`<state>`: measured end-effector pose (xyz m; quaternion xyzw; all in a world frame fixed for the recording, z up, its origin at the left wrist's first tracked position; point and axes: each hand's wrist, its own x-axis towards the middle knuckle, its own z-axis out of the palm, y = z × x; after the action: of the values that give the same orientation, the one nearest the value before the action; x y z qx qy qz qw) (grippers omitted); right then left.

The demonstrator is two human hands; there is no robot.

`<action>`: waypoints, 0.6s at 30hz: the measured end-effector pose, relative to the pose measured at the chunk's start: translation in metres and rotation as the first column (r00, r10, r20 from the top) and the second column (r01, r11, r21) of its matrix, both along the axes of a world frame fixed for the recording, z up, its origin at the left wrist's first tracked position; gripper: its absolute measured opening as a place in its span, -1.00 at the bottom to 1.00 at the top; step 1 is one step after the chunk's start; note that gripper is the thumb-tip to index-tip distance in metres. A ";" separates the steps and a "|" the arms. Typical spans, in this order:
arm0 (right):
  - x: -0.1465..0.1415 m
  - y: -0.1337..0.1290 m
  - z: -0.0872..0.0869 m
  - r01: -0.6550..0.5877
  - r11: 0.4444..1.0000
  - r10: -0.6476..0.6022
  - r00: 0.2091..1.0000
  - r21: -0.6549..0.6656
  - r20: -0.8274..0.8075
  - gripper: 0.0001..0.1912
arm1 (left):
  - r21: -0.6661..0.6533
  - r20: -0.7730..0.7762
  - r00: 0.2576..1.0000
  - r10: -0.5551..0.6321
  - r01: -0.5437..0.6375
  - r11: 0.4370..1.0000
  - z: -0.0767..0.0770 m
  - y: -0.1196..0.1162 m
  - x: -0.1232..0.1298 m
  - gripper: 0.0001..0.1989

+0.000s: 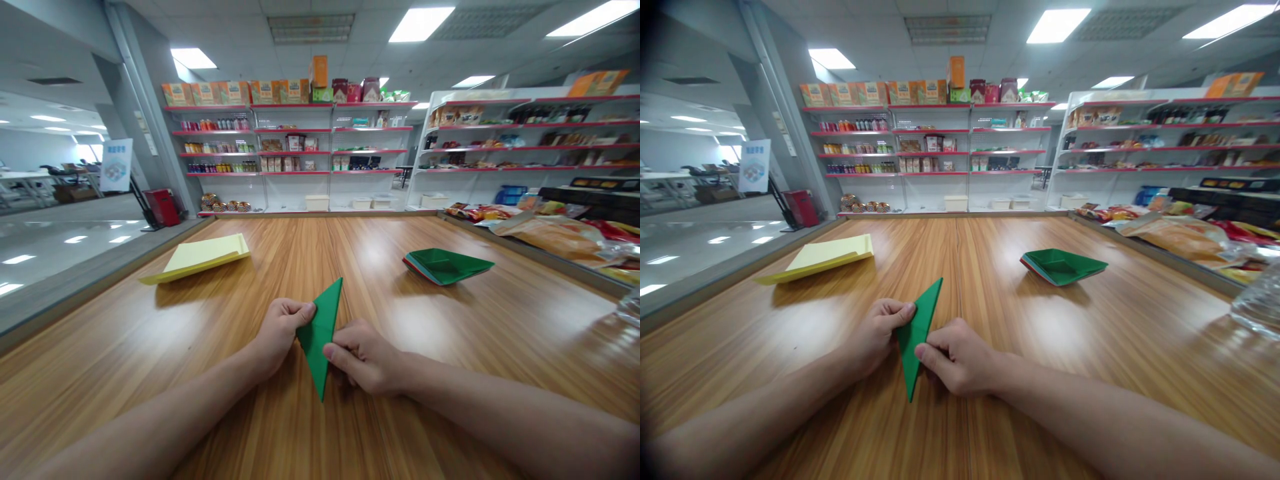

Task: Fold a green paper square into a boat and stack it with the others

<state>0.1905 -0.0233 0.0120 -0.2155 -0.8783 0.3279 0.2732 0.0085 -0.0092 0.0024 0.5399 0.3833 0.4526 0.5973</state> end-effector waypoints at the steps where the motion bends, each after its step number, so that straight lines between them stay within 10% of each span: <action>1: -0.001 0.000 0.000 -0.005 1.000 0.006 1.000 -0.002 0.010 -0.58 | 0.000 0.010 1.000 0.029 -0.029 1.000 -0.001 0.001 0.000 -0.47; 18: -0.005 -0.003 0.000 0.069 0.980 -0.046 0.991 -0.188 0.123 -0.64 | -0.061 0.145 0.962 0.230 -0.223 0.973 -0.002 0.010 -0.001 -0.46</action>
<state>0.1853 -0.0261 0.0124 -0.2850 -0.8507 0.3896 0.2081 0.0073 0.0004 0.0000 0.4433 0.4062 0.5489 0.5807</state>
